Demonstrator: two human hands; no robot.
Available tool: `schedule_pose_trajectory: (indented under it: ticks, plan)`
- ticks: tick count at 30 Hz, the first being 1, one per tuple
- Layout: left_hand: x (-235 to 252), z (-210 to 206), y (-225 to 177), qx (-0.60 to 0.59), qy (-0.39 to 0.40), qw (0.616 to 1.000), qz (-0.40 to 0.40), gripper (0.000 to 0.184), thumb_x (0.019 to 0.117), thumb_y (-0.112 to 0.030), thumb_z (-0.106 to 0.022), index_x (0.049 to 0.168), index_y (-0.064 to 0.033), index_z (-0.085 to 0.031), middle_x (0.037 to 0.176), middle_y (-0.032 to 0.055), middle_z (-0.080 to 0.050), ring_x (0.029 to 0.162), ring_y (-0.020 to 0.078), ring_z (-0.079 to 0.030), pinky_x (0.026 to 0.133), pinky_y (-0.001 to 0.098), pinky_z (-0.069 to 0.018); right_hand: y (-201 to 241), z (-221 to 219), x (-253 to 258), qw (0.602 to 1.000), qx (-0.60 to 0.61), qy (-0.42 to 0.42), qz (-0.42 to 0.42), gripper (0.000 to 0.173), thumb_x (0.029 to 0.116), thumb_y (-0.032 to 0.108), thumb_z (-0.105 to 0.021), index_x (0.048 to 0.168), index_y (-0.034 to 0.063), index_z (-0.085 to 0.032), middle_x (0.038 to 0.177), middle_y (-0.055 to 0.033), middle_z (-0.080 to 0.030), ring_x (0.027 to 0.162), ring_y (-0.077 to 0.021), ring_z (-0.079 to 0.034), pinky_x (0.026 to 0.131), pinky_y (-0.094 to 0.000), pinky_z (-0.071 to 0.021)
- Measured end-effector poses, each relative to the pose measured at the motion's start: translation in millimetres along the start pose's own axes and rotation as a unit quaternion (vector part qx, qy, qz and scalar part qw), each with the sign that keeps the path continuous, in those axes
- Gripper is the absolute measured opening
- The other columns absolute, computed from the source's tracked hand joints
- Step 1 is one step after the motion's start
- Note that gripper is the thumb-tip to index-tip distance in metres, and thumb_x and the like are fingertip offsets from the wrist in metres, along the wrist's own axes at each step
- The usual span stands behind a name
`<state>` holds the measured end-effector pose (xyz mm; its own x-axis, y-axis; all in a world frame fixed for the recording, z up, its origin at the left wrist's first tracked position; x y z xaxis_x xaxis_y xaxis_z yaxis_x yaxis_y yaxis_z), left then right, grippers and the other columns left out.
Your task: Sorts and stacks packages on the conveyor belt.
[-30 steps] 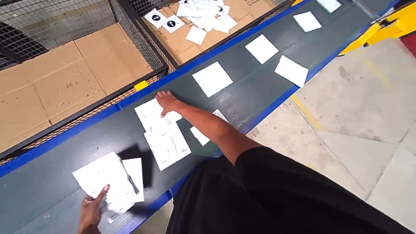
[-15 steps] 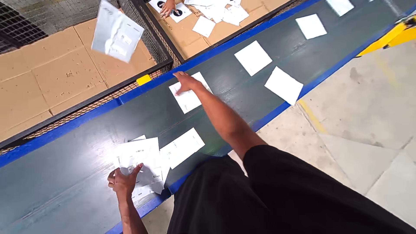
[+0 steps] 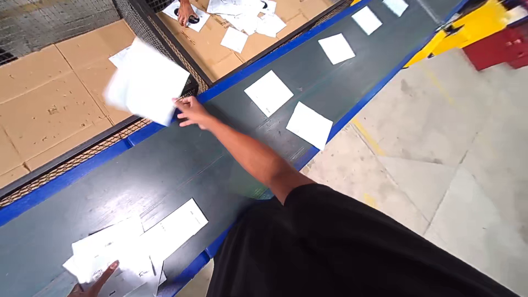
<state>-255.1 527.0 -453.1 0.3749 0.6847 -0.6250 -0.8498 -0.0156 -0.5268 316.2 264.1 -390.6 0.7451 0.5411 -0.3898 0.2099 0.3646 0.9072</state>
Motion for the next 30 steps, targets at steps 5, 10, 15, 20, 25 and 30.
schedule_pose_trajectory:
  ticks: [5, 10, 15, 20, 25, 30]
  plan:
    - [-6, -2, -4, -0.067, -0.016, 0.998, -0.012, 0.083, 0.0745, -0.038, -0.092, 0.138, 0.0001, -0.055, 0.126, 0.0137, -0.069, 0.114, 0.0204, -0.068, 0.100, 0.0428, -0.0576, -90, -189, -176, 0.817, -0.464, 0.239, 0.244, 0.111, 0.0734, 0.073, -0.077, 0.159, 0.0148, -0.036, 0.164, -0.0132, -0.036, 0.151, -0.0338, -0.034, 0.118, -0.0616, -0.0327]
    - [-27, -20, 11, -0.152, -0.044, 0.987, 0.004, 0.072, 0.0792, -0.030, -0.089, 0.136, -0.0018, -0.055, 0.119, 0.0121, -0.070, 0.104, 0.0166, -0.070, 0.092, 0.0409, -0.0598, -124, -215, -219, 0.778, -0.515, 0.236, 0.272, 0.113, 0.0543, 0.053, -0.096, 0.147, 0.0089, -0.049, 0.135, -0.0147, -0.059, 0.125, -0.0350, -0.056, 0.105, -0.0558, -0.0442]
    - [-38, -25, 22, -0.226, -0.058, 0.972, -0.024, 0.066, 0.0822, -0.020, -0.087, 0.136, -0.0018, -0.053, 0.117, 0.0077, -0.070, 0.101, 0.0129, -0.070, 0.091, 0.0372, -0.0604, -69, -119, -112, 0.907, -0.291, 0.297, 0.068, 0.085, 0.0777, 0.027, -0.091, 0.145, -0.0033, -0.048, 0.129, -0.0236, -0.065, 0.120, -0.0351, -0.063, 0.105, -0.0553, -0.0490]
    - [-42, -37, 23, -0.258, -0.079, 0.962, -0.036, 0.063, 0.0788, -0.018, -0.089, 0.131, -0.0029, -0.058, 0.113, 0.0069, -0.073, 0.098, 0.0145, -0.072, 0.087, 0.0381, -0.0623, -20, 36, 21, 0.990, -0.130, 0.006, 0.045, 0.098, 0.0826, 0.040, -0.085, 0.157, 0.0047, -0.032, 0.149, -0.0190, -0.051, 0.128, -0.0292, -0.060, 0.104, -0.0455, -0.0543]
    - [-48, -50, 10, -0.251, -0.093, 0.963, -0.033, 0.063, 0.0765, -0.018, -0.091, 0.129, -0.0028, -0.059, 0.111, 0.0062, -0.073, 0.098, 0.0134, -0.072, 0.088, 0.0355, -0.0616, -63, 77, -13, 0.776, -0.615, 0.116, 0.074, 0.131, 0.0513, 0.047, -0.101, 0.160, 0.0140, -0.036, 0.166, -0.0141, -0.033, 0.150, -0.0416, -0.032, 0.114, -0.0708, -0.0312]
    - [-46, -62, -8, -0.244, -0.076, 0.966, -0.047, 0.065, 0.0768, -0.016, -0.090, 0.131, -0.0026, -0.057, 0.113, 0.0070, -0.073, 0.100, 0.0136, -0.072, 0.089, 0.0355, -0.0617, -87, 52, -36, 0.769, -0.616, 0.158, 0.064, 0.119, 0.0526, 0.066, -0.093, 0.146, 0.0090, -0.046, 0.130, -0.0232, -0.060, 0.117, -0.0428, -0.059, 0.097, -0.0650, -0.0448]
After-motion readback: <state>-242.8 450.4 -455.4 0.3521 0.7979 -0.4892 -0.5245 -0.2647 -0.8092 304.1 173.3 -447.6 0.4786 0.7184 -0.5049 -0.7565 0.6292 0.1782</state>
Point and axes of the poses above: each hand's wrist, its own x-axis towards the middle knuckle, its own z-axis out of the back of the hand, y = z × x, the point moved 4 cm from there along x, towards the middle knuckle
